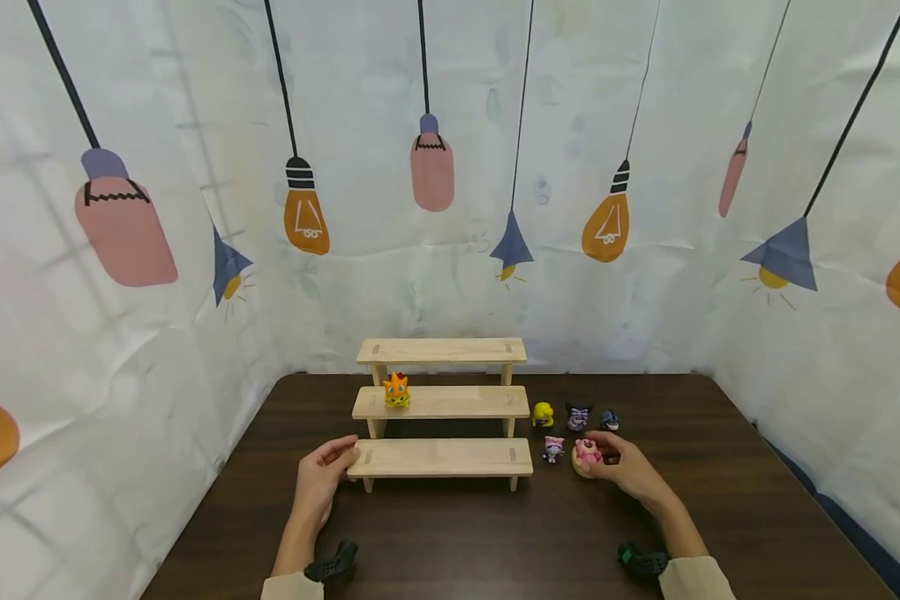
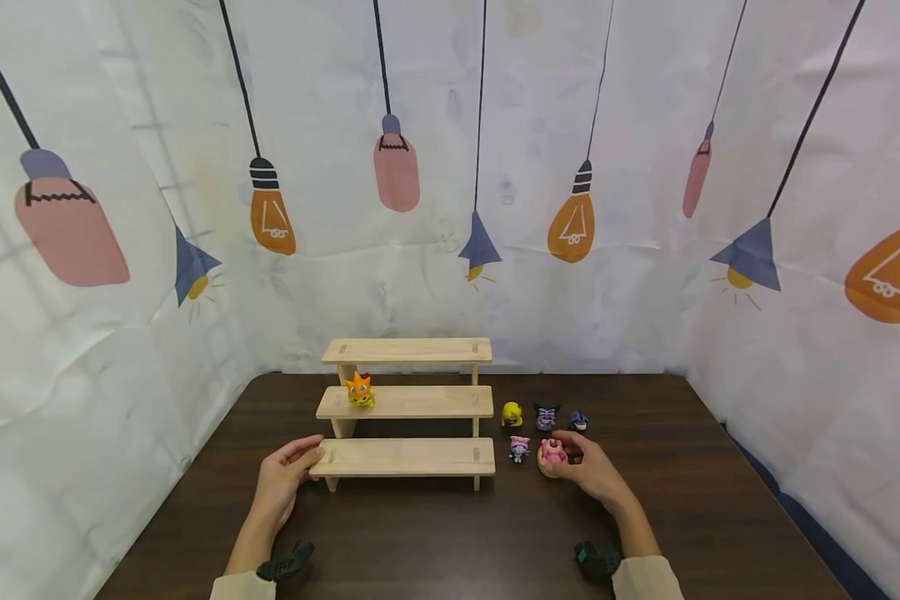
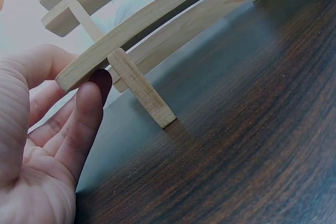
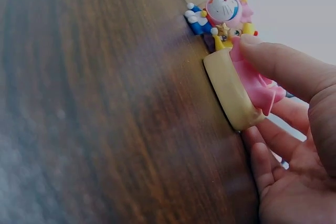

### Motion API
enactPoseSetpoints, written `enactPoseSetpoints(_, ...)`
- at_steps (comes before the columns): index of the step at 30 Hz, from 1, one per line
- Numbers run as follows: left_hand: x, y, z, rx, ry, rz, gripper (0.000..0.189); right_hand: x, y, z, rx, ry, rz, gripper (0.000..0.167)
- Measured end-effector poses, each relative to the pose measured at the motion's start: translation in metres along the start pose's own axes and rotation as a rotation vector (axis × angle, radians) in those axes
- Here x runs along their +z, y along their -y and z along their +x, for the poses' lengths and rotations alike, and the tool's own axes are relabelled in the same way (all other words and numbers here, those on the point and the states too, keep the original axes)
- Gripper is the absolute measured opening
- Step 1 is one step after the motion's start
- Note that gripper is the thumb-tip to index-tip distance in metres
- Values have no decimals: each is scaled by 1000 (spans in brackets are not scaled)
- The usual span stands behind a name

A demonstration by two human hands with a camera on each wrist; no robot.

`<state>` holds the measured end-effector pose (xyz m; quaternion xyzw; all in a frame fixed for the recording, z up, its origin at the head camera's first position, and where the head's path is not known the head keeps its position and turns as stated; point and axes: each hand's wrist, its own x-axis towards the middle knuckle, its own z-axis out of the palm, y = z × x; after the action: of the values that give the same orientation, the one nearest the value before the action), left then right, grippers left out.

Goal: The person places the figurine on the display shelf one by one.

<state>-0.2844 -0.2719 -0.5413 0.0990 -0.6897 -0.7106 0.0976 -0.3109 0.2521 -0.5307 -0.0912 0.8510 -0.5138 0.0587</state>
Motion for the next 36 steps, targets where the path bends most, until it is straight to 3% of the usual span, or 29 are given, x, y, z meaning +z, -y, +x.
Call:
enactPoseSetpoints(9, 0, -2, 0, -13, 5, 6, 45, 1, -3, 2, 38, -14, -10, 67)
enactPoseSetpoints(36, -1, -3, 0, -6, 6, 19, 43, 1, -3, 4, 11, -20, -61, 60)
